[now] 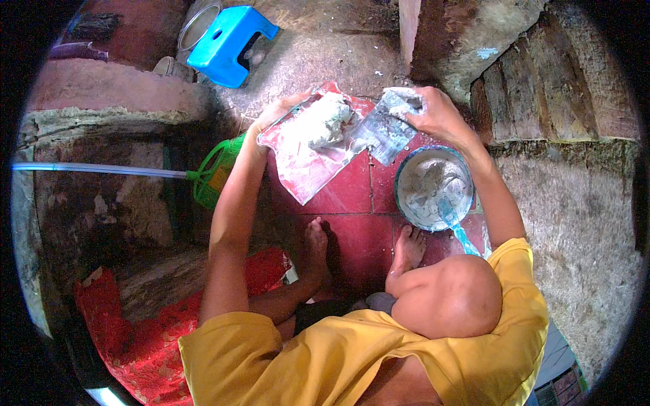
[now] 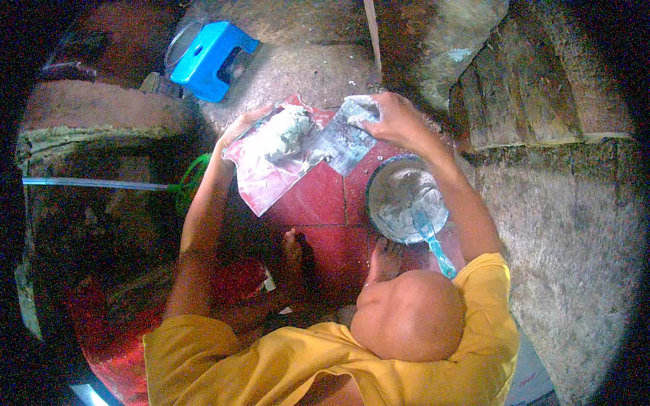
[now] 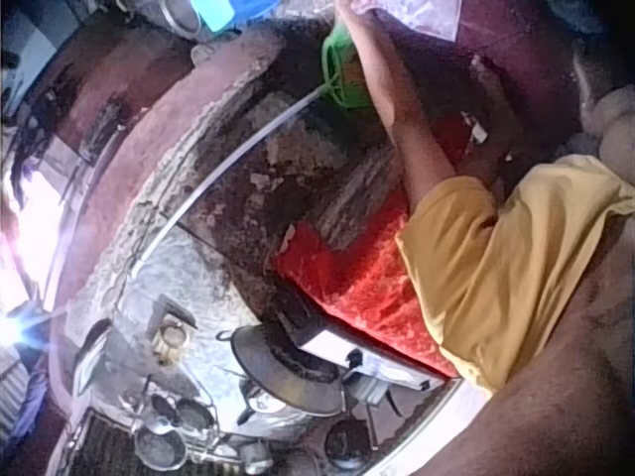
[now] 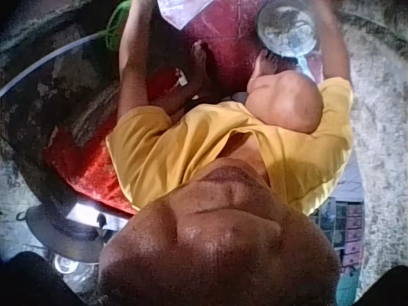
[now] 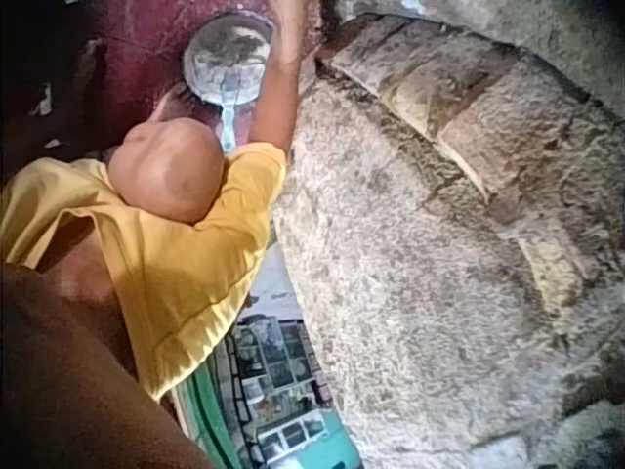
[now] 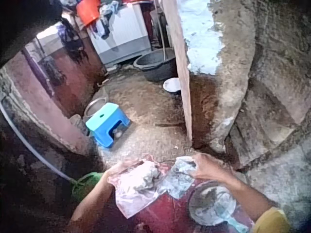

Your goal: The person applies white plaster to a stone wall using a small metal trowel, taking the plaster from a plastic tray held in the other hand.

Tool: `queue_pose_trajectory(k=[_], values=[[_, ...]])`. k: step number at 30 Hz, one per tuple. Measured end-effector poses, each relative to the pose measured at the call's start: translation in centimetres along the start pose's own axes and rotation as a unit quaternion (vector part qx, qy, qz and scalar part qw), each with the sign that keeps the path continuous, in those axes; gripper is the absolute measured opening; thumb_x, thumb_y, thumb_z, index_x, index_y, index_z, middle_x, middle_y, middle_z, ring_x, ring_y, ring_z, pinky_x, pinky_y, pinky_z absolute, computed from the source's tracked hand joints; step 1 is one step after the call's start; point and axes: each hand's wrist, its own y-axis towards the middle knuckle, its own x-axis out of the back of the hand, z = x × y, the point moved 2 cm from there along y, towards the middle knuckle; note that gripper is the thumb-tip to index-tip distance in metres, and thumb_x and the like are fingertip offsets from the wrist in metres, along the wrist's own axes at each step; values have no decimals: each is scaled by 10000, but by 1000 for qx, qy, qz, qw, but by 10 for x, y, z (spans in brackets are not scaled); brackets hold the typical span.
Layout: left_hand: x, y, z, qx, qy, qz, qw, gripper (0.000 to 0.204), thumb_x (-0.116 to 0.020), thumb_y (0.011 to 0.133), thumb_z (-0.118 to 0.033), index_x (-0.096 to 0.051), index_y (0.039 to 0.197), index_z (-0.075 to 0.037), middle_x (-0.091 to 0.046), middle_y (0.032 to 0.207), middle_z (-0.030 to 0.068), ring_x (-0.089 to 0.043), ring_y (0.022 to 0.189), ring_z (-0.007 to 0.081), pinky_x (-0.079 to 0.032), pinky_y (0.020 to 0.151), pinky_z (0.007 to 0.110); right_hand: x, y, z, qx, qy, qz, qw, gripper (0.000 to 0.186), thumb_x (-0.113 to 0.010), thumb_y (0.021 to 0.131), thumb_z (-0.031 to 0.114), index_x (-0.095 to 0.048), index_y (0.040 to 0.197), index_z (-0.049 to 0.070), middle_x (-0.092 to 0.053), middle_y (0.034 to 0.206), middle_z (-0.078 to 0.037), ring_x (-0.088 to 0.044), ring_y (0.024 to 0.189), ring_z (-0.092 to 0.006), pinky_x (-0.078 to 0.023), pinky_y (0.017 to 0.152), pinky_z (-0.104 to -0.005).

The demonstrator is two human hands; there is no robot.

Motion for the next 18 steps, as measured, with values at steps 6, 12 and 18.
queue_pose_trajectory(k=[6, 12, 18], values=[[0, 3, 8, -28, -2, 27, 999, 335, -417, 850, -240, -485, 1020, 41, -556, 968, 150, -574, 825, 212, -463, 759, 314, -25, -6, 9, 45, 61, 7, 997, 341, -577, 661, 149, -557, 977, 23, -599, 826, -162, -584, 754, -191, -430, 707, -283], [-2, 1, 5, -46, -8, -6, 999, 328, -423, 845, -252, -493, 1012, 22, -560, 940, 141, -577, 802, 208, -480, 723, 328, -32, -13, 23, 45, 261, 59, 962, 382, -569, 715, 102, -486, 1076, 7, -591, 863, -63, -544, 770, -135, -442, 692, -276], [33, -22, 21, -256, 109, -161, 947, 375, -351, 877, -269, -444, 1112, 8, -516, 1042, 76, -535, 859, 135, -433, 756, 239, 22, -37, 49, 74, 360, -4, 930, 428, -513, 746, 11, -377, 1150, 48, -482, 1071, -60, -466, 969, -137, -354, 853, -265]])
